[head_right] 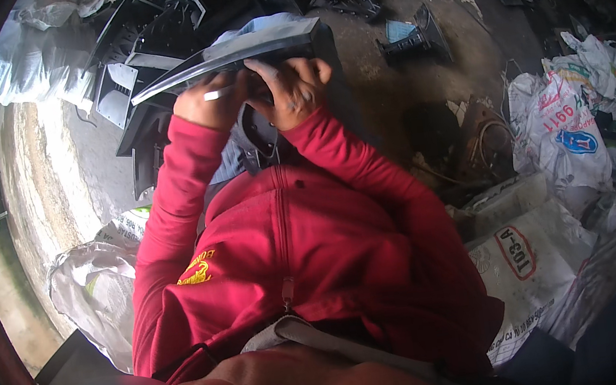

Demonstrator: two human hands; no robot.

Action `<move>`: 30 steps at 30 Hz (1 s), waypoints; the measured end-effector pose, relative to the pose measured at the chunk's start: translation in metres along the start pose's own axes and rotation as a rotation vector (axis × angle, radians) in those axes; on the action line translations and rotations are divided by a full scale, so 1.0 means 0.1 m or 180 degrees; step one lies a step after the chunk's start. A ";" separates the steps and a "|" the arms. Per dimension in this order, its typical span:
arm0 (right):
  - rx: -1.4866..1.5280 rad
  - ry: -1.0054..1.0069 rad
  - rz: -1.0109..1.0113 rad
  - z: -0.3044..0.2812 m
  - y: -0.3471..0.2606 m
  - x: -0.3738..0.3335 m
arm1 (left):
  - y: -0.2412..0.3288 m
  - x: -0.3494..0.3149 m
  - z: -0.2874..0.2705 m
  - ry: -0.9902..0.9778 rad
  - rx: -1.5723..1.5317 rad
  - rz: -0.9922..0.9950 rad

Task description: The person sits on the ground and assembles a black plastic housing with a circular component using a wrench. They tighten multiple fasteners on the housing, reposition the object, and continue securing the parts together.

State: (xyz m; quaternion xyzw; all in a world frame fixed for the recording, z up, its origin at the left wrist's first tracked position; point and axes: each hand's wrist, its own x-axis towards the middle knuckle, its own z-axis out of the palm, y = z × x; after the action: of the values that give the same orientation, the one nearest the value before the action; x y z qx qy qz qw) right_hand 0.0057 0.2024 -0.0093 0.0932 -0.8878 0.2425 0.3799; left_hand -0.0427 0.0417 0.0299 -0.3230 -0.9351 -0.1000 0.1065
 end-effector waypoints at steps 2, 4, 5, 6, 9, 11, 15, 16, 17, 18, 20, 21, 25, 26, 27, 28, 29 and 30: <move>0.0058 0.0164 -0.0092 0.04 0.01 -0.03 | -0.13 -0.19 0.08 0.0035 -0.3365 -0.1099; -0.0044 0.0069 -0.0131 0.04 0.00 -0.06 | -0.20 -0.34 0.08 0.0111 -0.4523 -0.1913; -0.0056 0.0073 -0.0158 0.06 -0.01 -0.03 | -0.20 -0.36 0.09 0.0223 -0.4526 -0.1890; -0.0067 0.0080 -0.0186 0.07 -0.03 0.00 | -0.19 -0.38 0.09 0.0336 -0.4528 -0.1866; -0.0037 0.0072 -0.0110 0.05 -0.01 -0.03 | -0.13 -0.37 -0.01 0.0651 -0.4612 -0.1809; -0.0032 0.0109 -0.0138 0.04 -0.01 0.01 | -0.08 -0.34 -0.11 0.0726 -0.3957 -0.1467; -0.0011 0.0185 -0.0145 0.03 -0.02 0.00 | 0.04 -0.30 -0.05 0.0925 -0.1883 -0.0519; 0.0018 0.0201 -0.0140 0.03 -0.02 0.00 | 0.07 -0.25 -0.06 0.1065 -0.1017 -0.0124; 0.0048 0.0206 -0.0121 0.02 -0.01 -0.02 | 0.20 -0.23 -0.15 0.0958 -0.1001 -0.0400; -0.0021 0.0170 -0.0124 0.00 -0.01 -0.03 | 0.25 -0.23 -0.15 0.0574 -0.0493 -0.0401; -0.0168 0.0088 -0.0147 -0.03 -0.03 -0.05 | 0.36 -0.10 -0.19 -0.0064 -0.0166 -0.0463; 0.0062 0.0268 -0.0125 0.07 0.04 -0.07 | 0.39 0.00 -0.22 -0.0309 0.0107 -0.0480; -0.0066 0.0460 -0.0136 0.11 0.07 -0.07 | 0.06 -0.10 0.03 0.0466 -0.0378 0.0075; -0.0076 0.0347 -0.0136 0.06 0.04 -0.07 | -0.05 -0.14 0.04 0.0699 -0.0621 0.0379; -0.0067 0.0196 -0.0128 0.03 0.03 -0.05 | -0.03 -0.26 0.02 0.0101 -0.3013 -0.1044; -0.0063 0.0048 -0.0119 0.05 0.01 -0.04 | -0.07 -0.32 0.06 0.0170 -0.4054 -0.1588; -0.0017 0.0152 -0.0216 0.09 0.04 -0.01 | -0.12 -0.32 0.05 0.0146 -0.4212 -0.1769; -0.0032 0.0104 -0.0214 0.09 0.01 0.00 | -0.17 -0.33 0.02 0.0116 -0.4368 -0.1946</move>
State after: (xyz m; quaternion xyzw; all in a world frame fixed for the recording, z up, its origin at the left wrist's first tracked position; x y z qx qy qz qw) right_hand -0.0004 0.1992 -0.0153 0.1171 -0.8790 0.2267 0.4028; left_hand -0.0286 0.0096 0.0174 -0.0410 -0.7089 -0.6909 -0.1357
